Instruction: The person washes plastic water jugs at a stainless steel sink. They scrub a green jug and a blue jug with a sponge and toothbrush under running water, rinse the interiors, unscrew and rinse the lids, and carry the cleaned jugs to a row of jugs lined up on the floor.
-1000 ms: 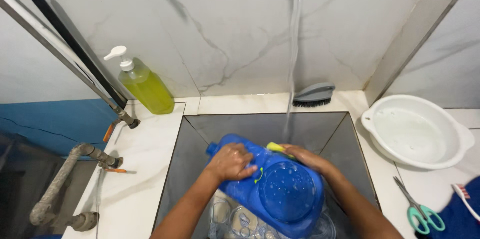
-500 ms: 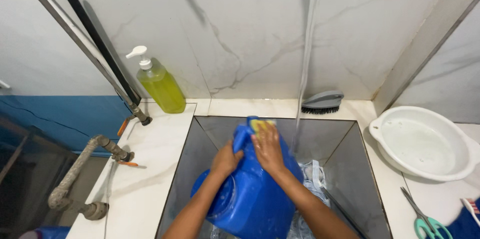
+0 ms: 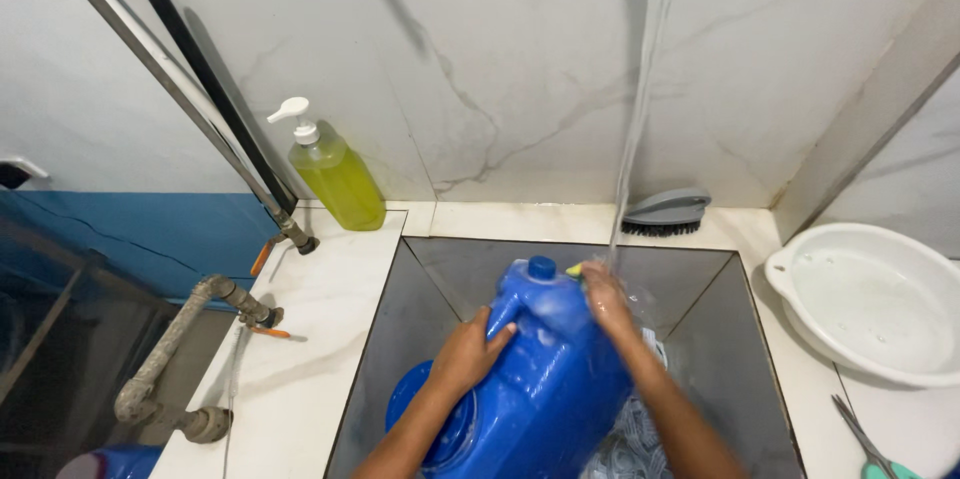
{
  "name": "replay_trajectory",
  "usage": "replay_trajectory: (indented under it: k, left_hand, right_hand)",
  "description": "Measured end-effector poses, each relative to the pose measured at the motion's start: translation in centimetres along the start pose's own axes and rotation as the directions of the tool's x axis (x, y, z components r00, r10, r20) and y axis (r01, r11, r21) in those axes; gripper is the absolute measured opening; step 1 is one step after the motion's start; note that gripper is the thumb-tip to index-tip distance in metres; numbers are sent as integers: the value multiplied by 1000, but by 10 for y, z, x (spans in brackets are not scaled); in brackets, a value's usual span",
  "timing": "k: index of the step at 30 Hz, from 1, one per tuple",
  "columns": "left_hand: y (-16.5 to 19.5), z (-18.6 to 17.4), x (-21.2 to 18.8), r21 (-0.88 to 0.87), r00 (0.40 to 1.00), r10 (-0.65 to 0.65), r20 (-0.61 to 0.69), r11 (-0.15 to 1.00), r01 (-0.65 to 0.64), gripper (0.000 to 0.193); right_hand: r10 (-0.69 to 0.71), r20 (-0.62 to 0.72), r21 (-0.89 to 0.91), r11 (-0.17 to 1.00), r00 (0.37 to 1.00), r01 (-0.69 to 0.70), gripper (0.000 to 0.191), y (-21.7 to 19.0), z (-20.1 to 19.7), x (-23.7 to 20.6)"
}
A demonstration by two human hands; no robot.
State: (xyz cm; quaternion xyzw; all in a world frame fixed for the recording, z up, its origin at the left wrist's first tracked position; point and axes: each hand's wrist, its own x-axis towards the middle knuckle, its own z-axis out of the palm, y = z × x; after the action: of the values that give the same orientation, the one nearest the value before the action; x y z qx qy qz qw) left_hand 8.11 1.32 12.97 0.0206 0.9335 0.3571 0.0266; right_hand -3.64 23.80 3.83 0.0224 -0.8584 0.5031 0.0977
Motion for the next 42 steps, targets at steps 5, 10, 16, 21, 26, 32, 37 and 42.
replay_trajectory:
  k: [5, 10, 16, 21, 26, 32, 37, 42]
  left_hand:
    - [12, -3, -9, 200, 973, 123, 195, 966, -162, 56]
    - [-7, 0, 7, 150, 990, 73, 124, 984, -91, 57]
    - [-57, 2, 49, -9, 978, -191, -80, 982, 191, 65]
    - [-70, 18, 51, -27, 923, -363, -129, 931, 363, 60]
    - [-64, 27, 37, 26, 927, -346, -146, 935, 353, 61]
    - [-56, 32, 56, 50, 937, -293, -190, 950, 307, 58]
    - [-20, 39, 53, 272, 961, 51, -272, 962, 26, 54]
    - [24, 47, 38, 311, 978, 176, -110, 941, -134, 52]
  right_hand:
    - [9, 511, 444, 854, 860, -272, 39, 48, 1, 43]
    - [218, 587, 383, 774, 780, -504, 45, 103, -4, -7]
    - [346, 32, 152, 926, 938, -347, 53, 69, 44, -137]
    - [-351, -71, -65, 936, 934, 347, 60, 12, 88, -97]
    - [239, -63, 123, 965, 969, -230, 54, 70, 34, -56]
    - [79, -10, 45, 996, 997, -78, 58, 65, 51, -159]
    - [-643, 345, -230, 649, 684, 725, 60, -5, 11, -83]
    - [-3, 844, -467, 487, 536, 738, 42, -42, -3, -44]
